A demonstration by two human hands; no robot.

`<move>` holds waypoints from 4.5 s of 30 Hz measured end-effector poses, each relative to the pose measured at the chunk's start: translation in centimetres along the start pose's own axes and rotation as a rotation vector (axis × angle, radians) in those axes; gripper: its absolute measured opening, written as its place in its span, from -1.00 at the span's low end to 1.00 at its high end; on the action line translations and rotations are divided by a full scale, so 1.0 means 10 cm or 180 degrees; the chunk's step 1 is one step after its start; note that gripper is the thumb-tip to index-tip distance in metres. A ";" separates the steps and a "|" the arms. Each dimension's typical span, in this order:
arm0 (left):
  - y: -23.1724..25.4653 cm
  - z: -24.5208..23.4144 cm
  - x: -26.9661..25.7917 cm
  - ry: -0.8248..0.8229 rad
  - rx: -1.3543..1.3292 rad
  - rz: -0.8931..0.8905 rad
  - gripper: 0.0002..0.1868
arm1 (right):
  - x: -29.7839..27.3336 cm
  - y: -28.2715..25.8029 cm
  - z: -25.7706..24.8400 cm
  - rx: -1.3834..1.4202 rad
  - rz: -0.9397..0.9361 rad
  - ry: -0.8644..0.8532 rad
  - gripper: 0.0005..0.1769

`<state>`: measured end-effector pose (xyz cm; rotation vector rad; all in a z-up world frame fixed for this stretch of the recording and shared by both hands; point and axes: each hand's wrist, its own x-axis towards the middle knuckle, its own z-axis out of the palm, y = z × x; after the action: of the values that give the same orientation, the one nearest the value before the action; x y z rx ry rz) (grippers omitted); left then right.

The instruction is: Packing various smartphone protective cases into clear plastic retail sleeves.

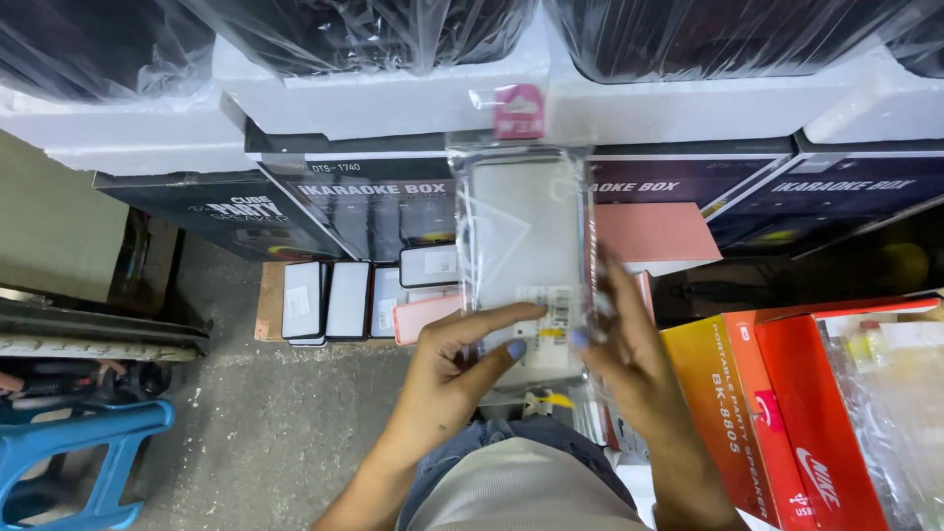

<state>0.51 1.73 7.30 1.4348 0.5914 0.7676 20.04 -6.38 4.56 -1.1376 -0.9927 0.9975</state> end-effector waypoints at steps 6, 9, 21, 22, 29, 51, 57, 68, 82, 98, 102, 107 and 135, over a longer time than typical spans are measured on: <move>0.14 0.03 -0.06 0.0580 0.1101 0.0474 -0.59 | -0.15 -0.39 -0.22 -0.2013 -0.0989 0.0090 -0.76; 0.23 0.06 -0.05 0.0646 0.1329 0.0500 -0.58 | -0.01 -0.57 -0.12 -0.2172 -0.0732 -0.0588 -0.79; 0.14 0.03 0.08 0.0403 0.1165 -0.0716 -0.73 | -0.02 -0.40 0.03 -0.2450 -0.1136 -0.0586 -0.84; 0.07 0.01 0.08 0.0397 0.1163 -0.0718 -0.73 | -0.02 -0.40 0.04 -0.2452 -0.1131 -0.0581 -0.84; -0.21 -0.02 0.08 0.0161 0.0564 -0.0293 -0.76 | 0.01 -0.29 0.10 -0.2878 -0.1380 -0.0543 -0.83; -0.19 -0.02 0.02 0.0188 -0.0004 -0.0290 -0.36 | 0.08 0.16 0.04 -0.2354 -0.1894 0.0333 -0.30; -0.15 -0.04 0.06 0.0070 0.0384 -0.0551 -0.28 | 0.12 0.16 0.08 -0.0504 -0.0695 -0.0088 0.39; -0.30 0.03 0.11 -0.0092 0.0826 -0.0535 -0.26 | 0.09 0.53 -0.05 -0.0114 -0.0158 0.0186 0.28; -0.56 0.09 0.15 -0.1089 0.0479 -0.0124 -0.23 | -0.04 1.25 -1.03 0.1040 0.0006 0.0438 0.20; -2.28 0.31 0.04 -0.0669 -0.0925 -0.1601 -0.43 | -0.21 1.51 -1.68 0.1677 0.0221 0.0164 -0.13; -2.44 0.19 0.03 -0.0407 -0.0050 -0.0804 -0.55 | -0.17 1.99 -1.67 0.0922 0.0231 0.0123 -0.35; -2.59 0.36 0.21 -0.0179 0.2079 -0.0389 -0.58 | -0.02 2.29 -1.48 -0.0278 0.0719 0.0035 -0.56; -3.82 0.48 0.26 0.0893 0.3004 -0.0951 -0.59 | -0.14 3.07 -1.12 -0.2297 0.0200 0.0945 0.05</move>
<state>9.95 1.56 -30.15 2.0233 1.4812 0.4492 27.13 -6.22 -27.43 -1.8576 -1.1062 0.4862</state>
